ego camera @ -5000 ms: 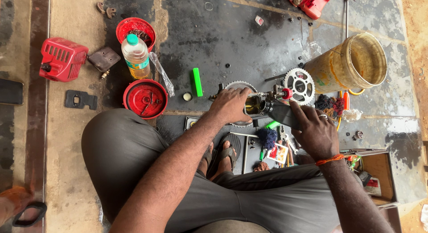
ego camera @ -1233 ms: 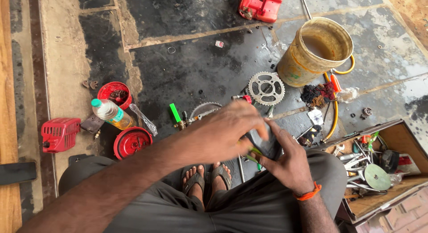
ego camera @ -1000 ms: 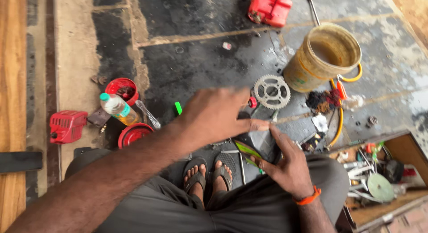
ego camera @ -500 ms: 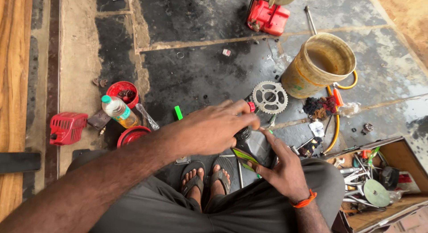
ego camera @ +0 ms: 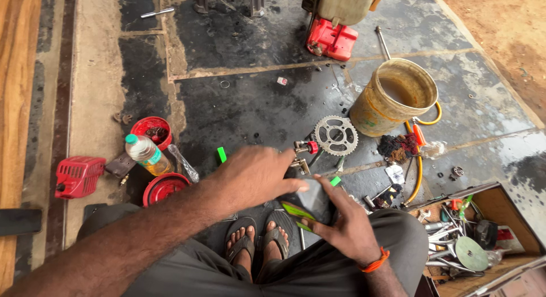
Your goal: The person sits on the workshop floor servicing a small engine. They pour oil from a bottle into the engine, fit and hand-tighten parts on the engine body, tighten fasteners using a T-handle wrench, then wipe the engine with a blue cloth.
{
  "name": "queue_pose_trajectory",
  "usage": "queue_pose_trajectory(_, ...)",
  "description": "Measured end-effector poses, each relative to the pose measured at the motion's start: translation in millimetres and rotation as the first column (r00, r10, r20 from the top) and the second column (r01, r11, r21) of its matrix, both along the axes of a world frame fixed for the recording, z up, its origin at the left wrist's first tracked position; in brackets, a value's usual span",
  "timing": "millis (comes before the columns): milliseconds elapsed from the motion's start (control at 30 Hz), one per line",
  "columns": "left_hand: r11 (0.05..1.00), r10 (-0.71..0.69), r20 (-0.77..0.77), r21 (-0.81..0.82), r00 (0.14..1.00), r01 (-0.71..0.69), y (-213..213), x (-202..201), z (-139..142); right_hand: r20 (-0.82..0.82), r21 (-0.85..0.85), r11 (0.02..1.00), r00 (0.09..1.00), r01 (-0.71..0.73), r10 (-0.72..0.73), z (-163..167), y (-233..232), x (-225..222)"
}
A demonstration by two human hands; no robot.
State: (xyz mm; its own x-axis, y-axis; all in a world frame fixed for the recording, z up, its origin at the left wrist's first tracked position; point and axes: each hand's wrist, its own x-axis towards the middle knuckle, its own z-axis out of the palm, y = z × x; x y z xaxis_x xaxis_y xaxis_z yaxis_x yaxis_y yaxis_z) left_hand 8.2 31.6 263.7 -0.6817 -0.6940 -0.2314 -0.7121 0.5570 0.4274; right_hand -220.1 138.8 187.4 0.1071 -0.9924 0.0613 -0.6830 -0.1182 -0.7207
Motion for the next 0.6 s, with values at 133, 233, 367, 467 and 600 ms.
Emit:
queue_pose_trajectory(133,0.930,-0.302,-0.394,-0.323,0.868,0.177,5,7,-3,0.040,-0.002,0.999,0.998,-0.046,0.046,1,3,-4)
queue_pose_trajectory(233,0.940,-0.323,-0.552,-0.280,0.769,0.193,4,15,-4,0.151,-0.082,0.991,0.981,-0.107,0.118,3,4,-3)
queue_pose_trajectory(367,0.997,-0.005,-0.401,-0.068,0.916,-0.024,7,12,-4,0.120,-0.016,0.999,0.992,-0.046,0.048,7,3,6)
queue_pose_trajectory(467,0.995,-0.048,-0.283,-0.099,0.958,0.020,12,11,-2,0.073,-0.020,0.999,0.996,-0.042,0.044,4,4,8)
queue_pose_trajectory(600,0.978,-0.199,-0.359,-0.134,0.912,0.161,14,16,-1,0.340,0.099,0.984,0.934,-0.150,0.108,-21,16,-15)
